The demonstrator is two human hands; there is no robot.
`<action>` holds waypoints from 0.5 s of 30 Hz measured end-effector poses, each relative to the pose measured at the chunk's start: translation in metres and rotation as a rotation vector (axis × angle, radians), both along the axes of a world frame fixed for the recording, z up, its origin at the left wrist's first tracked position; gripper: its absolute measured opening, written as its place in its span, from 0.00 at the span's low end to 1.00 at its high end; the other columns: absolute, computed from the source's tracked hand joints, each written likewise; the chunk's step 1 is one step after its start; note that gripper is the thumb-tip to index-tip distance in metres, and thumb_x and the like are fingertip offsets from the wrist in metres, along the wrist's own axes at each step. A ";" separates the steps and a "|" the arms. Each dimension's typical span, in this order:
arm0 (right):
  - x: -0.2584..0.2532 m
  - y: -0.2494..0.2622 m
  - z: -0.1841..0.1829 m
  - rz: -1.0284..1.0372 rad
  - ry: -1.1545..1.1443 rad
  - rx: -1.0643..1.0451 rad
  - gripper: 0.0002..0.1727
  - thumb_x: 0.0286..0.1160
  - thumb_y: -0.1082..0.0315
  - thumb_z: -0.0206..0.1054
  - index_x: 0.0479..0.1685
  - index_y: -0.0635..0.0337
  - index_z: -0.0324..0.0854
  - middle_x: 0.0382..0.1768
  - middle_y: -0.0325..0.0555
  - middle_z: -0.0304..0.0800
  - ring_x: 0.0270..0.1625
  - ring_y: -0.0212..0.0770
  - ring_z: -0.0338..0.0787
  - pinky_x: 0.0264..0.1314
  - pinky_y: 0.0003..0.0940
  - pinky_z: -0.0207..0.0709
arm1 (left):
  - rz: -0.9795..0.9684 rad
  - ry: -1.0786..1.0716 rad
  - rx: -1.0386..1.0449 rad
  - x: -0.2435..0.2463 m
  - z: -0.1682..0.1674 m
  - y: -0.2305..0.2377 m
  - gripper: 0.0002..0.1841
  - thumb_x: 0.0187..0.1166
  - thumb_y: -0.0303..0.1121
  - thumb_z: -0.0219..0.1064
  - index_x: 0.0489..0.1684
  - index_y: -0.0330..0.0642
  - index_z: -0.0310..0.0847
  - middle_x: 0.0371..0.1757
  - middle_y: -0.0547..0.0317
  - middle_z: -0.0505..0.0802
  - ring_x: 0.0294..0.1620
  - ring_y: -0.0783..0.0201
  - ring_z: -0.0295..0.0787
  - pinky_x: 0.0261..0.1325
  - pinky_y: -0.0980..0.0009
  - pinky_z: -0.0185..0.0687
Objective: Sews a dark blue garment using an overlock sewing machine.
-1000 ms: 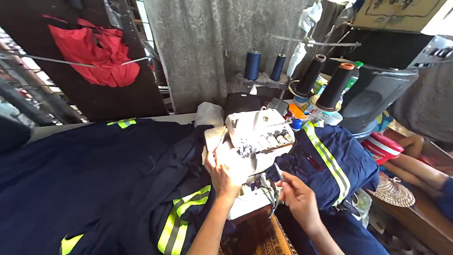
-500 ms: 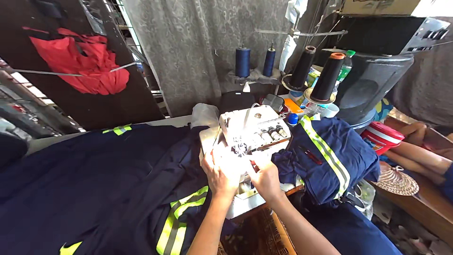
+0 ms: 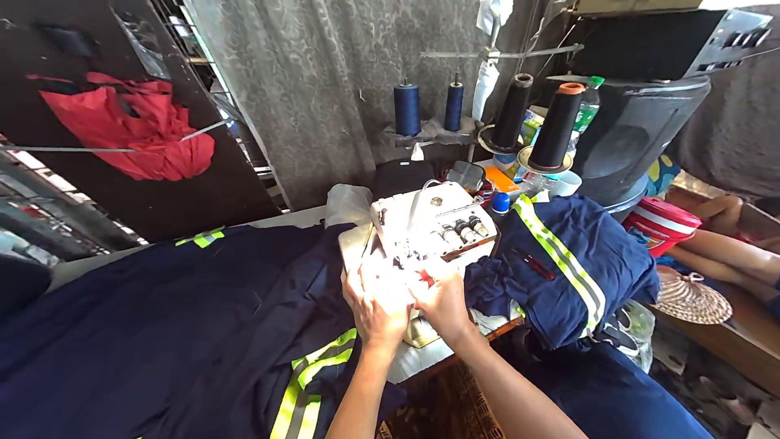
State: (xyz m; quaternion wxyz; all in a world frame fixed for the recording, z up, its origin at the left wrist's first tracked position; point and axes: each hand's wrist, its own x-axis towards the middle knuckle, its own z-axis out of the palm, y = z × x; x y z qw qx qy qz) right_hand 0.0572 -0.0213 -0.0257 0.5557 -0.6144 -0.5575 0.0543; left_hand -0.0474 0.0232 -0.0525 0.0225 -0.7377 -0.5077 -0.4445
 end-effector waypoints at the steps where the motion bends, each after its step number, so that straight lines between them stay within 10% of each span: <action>1: -0.001 0.000 0.003 0.005 0.037 -0.032 0.06 0.62 0.70 0.72 0.32 0.65 0.89 0.29 0.45 0.87 0.27 0.33 0.86 0.33 0.29 0.83 | -0.001 0.014 0.020 0.000 0.000 0.000 0.28 0.66 0.45 0.64 0.61 0.34 0.88 0.69 0.33 0.86 0.76 0.28 0.73 0.78 0.40 0.62; 15: 0.001 -0.009 0.005 0.063 0.054 -0.205 0.06 0.65 0.72 0.67 0.30 0.67 0.87 0.27 0.47 0.85 0.26 0.36 0.85 0.31 0.33 0.82 | 0.020 -0.053 -0.020 0.002 -0.002 0.001 0.28 0.64 0.46 0.68 0.62 0.37 0.88 0.70 0.29 0.83 0.77 0.28 0.72 0.79 0.43 0.64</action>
